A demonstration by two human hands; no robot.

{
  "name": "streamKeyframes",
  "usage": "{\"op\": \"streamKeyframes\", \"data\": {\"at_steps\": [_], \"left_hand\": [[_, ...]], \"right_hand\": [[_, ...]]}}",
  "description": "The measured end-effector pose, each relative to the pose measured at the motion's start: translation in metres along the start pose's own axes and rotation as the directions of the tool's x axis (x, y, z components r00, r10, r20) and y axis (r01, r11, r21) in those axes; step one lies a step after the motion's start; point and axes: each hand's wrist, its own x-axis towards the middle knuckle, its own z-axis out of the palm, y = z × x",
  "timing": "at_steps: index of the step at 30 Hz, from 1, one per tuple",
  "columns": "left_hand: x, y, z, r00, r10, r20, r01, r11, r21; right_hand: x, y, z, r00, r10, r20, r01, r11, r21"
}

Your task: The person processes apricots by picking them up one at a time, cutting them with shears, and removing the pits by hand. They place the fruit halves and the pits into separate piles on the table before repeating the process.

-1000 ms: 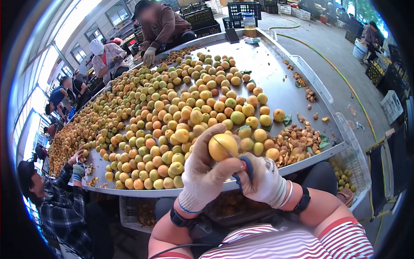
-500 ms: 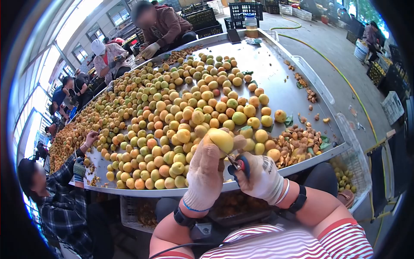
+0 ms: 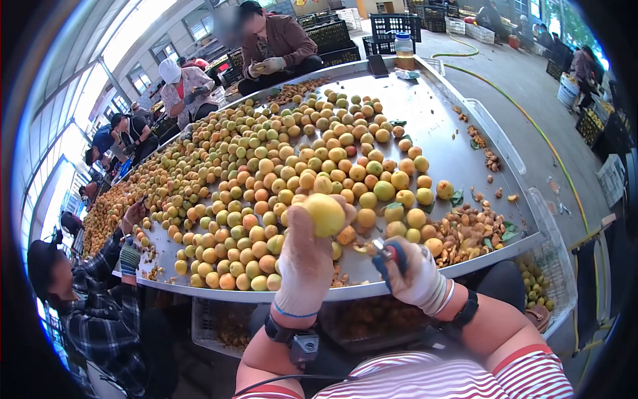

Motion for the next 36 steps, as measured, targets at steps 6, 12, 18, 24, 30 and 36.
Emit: {"op": "streamKeyframes", "data": {"at_steps": [6, 12, 18, 24, 30, 36], "left_hand": [[-0.017, -0.011, 0.022, 0.978, 0.096, 0.183, -0.178, 0.844, 0.505], [-0.02, -0.037, 0.019, 0.856, 0.361, 0.369, -0.492, 0.35, 0.797], [-0.029, -0.042, 0.027, 0.957, 0.177, 0.229, -0.288, 0.498, 0.818], [-0.021, -0.069, 0.007, 0.991, 0.03, 0.132, -0.119, 0.659, 0.743], [-0.024, -0.053, 0.017, 0.918, -0.394, -0.043, 0.384, 0.857, 0.344], [-0.012, -0.075, -0.001, 0.997, -0.002, 0.079, -0.065, 0.536, 0.842]], "right_hand": [[0.021, -0.036, -0.008, 0.756, 0.639, 0.14, -0.415, 0.304, 0.857], [0.022, -0.035, 0.013, 0.74, 0.665, -0.1, -0.253, 0.413, 0.875], [0.014, -0.029, 0.008, 0.768, 0.596, -0.235, -0.311, 0.668, 0.676], [0.004, 0.006, 0.021, 0.82, 0.49, -0.297, -0.279, 0.794, 0.54], [-0.003, 0.026, 0.025, 0.889, 0.321, -0.325, -0.273, 0.944, 0.187], [0.0, 0.033, 0.037, 0.764, 0.586, -0.271, -0.307, 0.7, 0.645]]}}
